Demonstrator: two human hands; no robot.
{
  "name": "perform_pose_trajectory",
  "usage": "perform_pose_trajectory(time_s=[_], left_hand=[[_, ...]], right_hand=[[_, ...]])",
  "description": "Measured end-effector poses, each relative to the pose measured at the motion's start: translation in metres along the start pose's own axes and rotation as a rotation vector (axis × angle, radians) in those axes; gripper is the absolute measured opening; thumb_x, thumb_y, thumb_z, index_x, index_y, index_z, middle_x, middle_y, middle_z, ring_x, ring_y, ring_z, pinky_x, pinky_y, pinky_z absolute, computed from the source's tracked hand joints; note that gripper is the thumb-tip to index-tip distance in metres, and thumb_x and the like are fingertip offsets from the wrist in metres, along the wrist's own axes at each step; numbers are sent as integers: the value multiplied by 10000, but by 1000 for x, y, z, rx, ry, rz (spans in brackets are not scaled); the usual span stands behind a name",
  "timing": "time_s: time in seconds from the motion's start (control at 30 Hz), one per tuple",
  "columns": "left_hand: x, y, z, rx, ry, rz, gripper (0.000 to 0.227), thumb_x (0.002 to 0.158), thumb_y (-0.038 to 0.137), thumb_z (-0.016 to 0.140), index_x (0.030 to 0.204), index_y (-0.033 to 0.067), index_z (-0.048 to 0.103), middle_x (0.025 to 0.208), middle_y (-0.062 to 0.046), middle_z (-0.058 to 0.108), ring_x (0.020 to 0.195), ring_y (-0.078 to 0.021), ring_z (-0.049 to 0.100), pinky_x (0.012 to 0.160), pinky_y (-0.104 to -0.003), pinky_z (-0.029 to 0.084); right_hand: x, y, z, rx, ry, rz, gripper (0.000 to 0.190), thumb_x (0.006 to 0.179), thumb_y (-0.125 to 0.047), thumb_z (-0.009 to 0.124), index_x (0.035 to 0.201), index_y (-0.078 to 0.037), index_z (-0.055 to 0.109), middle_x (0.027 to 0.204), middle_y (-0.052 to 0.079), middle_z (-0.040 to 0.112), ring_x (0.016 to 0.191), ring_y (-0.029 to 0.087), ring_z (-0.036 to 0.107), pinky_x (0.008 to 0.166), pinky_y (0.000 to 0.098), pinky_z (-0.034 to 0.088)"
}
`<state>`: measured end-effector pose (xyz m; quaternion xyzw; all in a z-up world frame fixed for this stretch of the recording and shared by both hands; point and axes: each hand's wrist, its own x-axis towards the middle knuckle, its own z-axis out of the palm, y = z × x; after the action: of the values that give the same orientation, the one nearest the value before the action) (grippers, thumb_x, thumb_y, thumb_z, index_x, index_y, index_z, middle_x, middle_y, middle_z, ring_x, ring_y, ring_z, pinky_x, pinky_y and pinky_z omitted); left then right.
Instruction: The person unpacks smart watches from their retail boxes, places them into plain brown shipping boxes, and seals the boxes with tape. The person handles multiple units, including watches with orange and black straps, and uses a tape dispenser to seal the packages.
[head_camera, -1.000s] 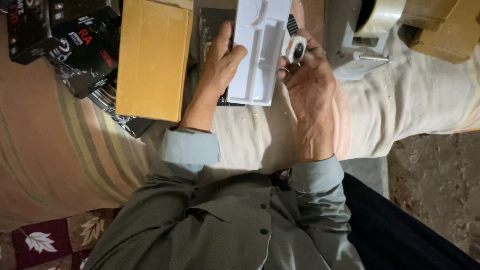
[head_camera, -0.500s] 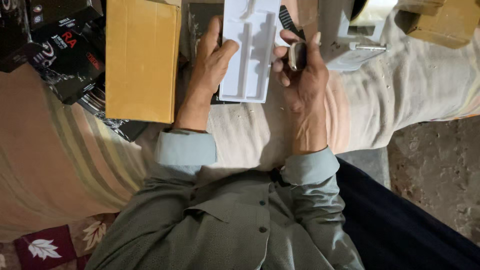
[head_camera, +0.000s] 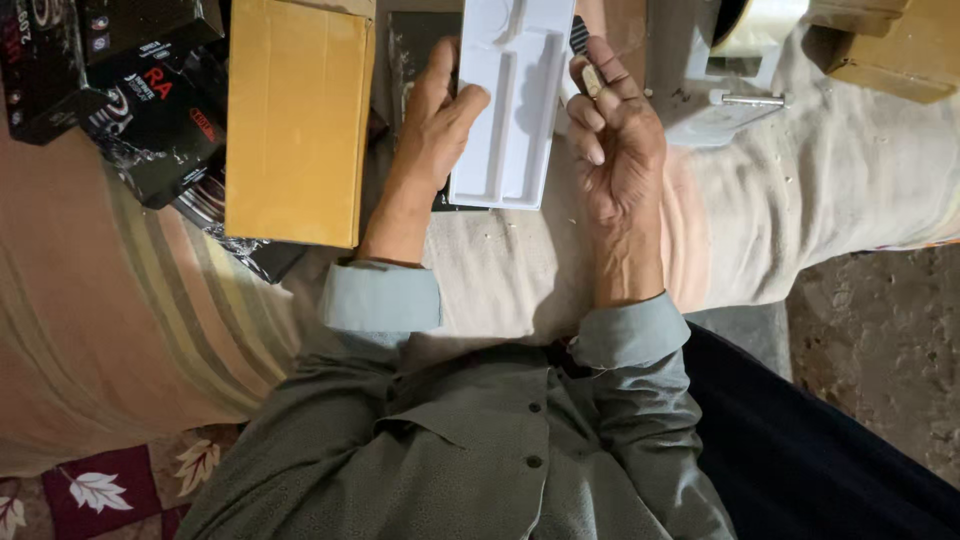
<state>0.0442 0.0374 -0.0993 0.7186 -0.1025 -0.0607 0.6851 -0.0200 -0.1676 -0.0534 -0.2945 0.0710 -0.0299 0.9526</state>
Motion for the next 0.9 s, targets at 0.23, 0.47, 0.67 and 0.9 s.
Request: perform_pose_trajectory(time_s=[0.23, 0.47, 0.67, 0.9], left_hand=[[1, -5, 1, -47, -6, 62, 371, 976, 205, 584, 1316, 58, 571, 909, -40, 655, 794, -122, 565, 704, -334, 487], [1, -3, 0, 1, 9, 20, 331, 981, 211, 597, 1277, 62, 588, 850, -31, 626, 757, -125, 544, 673, -336, 466], [0, -1, 0, -69, -20, 164, 273, 1000, 160, 583, 1257, 70, 567, 970, -28, 651, 866, -120, 579, 768, -342, 498], [-1, 8, 1, -85, -22, 79, 297, 1001, 162, 595, 1279, 58, 580, 926, -13, 685, 818, -96, 602, 724, -318, 512]], right_hand=[[2, 1, -12, 111, -147, 70, 544, 1133, -333, 517, 1507, 59, 471, 1216, 170, 604, 669, 53, 475, 432, 135, 379], [6, 6, -31, 472, -226, 192, 474, 1181, -346, 388, 1407, 53, 511, 1011, 140, 611, 544, 37, 465, 382, 151, 358], [2, 4, -19, 380, -339, 144, 444, 1208, -344, 420, 1383, 54, 507, 1014, 137, 633, 571, 45, 483, 421, 145, 377], [-9, 3, 0, -255, -86, -142, 448, 957, 62, 613, 1381, -35, 509, 1223, 179, 657, 1092, 243, 683, 817, 318, 611]])
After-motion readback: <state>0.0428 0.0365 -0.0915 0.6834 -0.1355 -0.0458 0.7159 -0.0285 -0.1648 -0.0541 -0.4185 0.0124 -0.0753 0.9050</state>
